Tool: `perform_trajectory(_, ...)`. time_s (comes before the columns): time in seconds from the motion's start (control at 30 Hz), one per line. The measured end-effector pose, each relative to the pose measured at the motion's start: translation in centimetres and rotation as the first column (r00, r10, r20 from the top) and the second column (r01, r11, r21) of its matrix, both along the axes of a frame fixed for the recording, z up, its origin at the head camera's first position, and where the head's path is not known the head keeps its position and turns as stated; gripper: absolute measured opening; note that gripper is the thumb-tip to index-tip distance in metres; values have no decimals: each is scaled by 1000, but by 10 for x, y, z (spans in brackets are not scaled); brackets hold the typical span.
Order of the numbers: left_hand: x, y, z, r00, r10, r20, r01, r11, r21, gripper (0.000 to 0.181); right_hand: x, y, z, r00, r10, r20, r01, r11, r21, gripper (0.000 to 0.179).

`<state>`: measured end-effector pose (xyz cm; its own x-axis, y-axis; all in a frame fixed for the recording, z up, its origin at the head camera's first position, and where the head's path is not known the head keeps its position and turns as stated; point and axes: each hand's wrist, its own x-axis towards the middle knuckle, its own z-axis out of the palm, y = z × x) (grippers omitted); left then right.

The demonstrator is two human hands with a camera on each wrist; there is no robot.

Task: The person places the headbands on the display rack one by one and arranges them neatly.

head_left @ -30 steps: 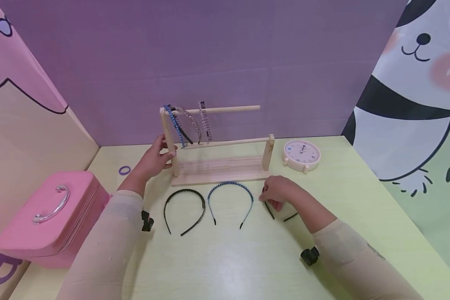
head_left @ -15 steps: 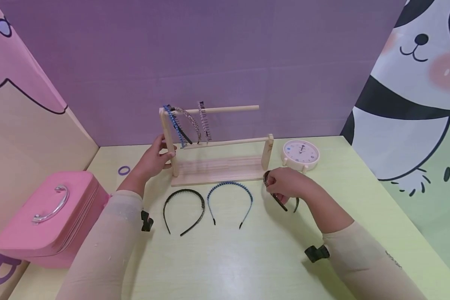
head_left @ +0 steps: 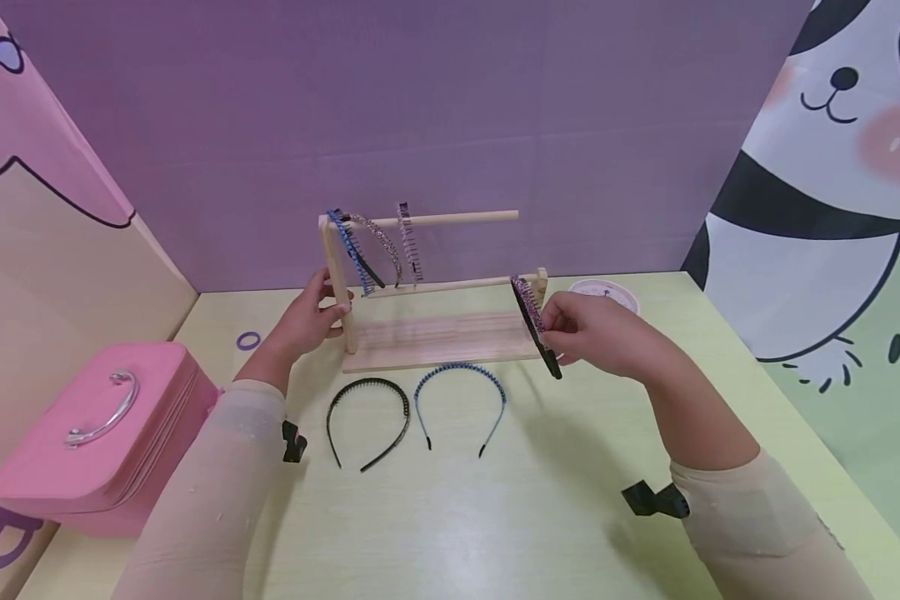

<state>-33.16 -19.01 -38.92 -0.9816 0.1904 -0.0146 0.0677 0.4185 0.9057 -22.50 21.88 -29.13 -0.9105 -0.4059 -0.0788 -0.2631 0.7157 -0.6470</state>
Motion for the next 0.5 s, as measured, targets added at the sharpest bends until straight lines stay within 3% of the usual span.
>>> perform_trajectory(0.2, 0, -1, -1, 1000, -1, 2, 1, 1000, 8, 65, 1, 0, 9, 979, -102, -179, 99, 995, -27, 17)
perform_trajectory(0.5, -1, -1, -1, 1000, 1, -2, -1, 1000, 2, 63, -11, 0, 16, 921, -270, -280, 233, 959, -159, 27)
